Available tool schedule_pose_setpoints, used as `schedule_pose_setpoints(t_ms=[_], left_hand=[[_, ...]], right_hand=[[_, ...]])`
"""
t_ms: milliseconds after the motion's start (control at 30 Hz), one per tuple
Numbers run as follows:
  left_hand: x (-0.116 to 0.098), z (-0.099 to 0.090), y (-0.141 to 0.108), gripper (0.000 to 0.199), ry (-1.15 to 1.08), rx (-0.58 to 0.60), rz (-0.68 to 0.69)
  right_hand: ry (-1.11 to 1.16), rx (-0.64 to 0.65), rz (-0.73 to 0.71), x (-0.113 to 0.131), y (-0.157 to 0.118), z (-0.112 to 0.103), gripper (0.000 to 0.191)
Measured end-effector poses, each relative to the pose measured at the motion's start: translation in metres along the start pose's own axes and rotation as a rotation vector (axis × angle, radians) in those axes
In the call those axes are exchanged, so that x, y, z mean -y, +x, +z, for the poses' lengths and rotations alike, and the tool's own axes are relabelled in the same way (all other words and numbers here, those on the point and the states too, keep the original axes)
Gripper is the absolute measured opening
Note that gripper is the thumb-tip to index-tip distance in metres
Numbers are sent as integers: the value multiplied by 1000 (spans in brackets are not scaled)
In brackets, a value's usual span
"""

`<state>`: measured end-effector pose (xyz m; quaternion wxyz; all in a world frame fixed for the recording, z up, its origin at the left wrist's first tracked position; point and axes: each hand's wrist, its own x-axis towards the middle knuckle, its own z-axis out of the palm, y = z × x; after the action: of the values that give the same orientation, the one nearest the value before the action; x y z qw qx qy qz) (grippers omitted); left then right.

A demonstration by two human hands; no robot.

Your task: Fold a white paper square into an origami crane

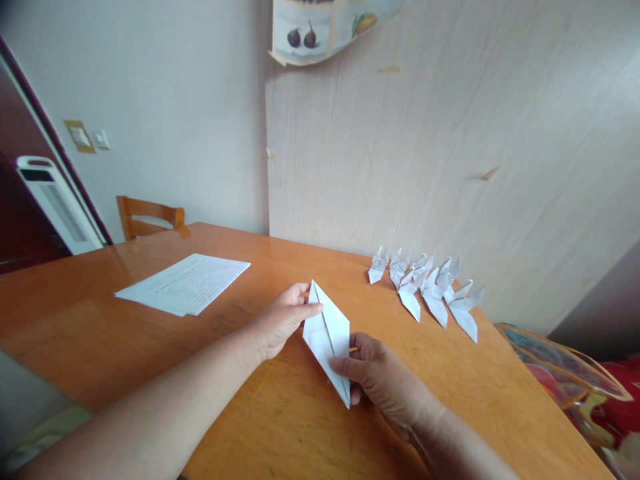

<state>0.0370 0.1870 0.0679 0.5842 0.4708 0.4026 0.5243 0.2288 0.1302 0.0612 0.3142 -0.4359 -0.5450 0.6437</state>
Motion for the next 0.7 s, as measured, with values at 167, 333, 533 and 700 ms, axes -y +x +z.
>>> schedule_pose_setpoints(t_ms=[167,333,533,700], left_hand=[[12,-7,7,48,316,-264,301],[16,-9,7,10,799,114,520],[19,-7,2,14,922,252,530],[23,-8,3,15,918,272,549]], right_hand=[[-41,-38,60,0,2,-1,24],[-95,-25,82,4,1,-1,25],[-324,-31,145,14,-6,-5,37],[-488,-70,175,20,-8,-12,47]])
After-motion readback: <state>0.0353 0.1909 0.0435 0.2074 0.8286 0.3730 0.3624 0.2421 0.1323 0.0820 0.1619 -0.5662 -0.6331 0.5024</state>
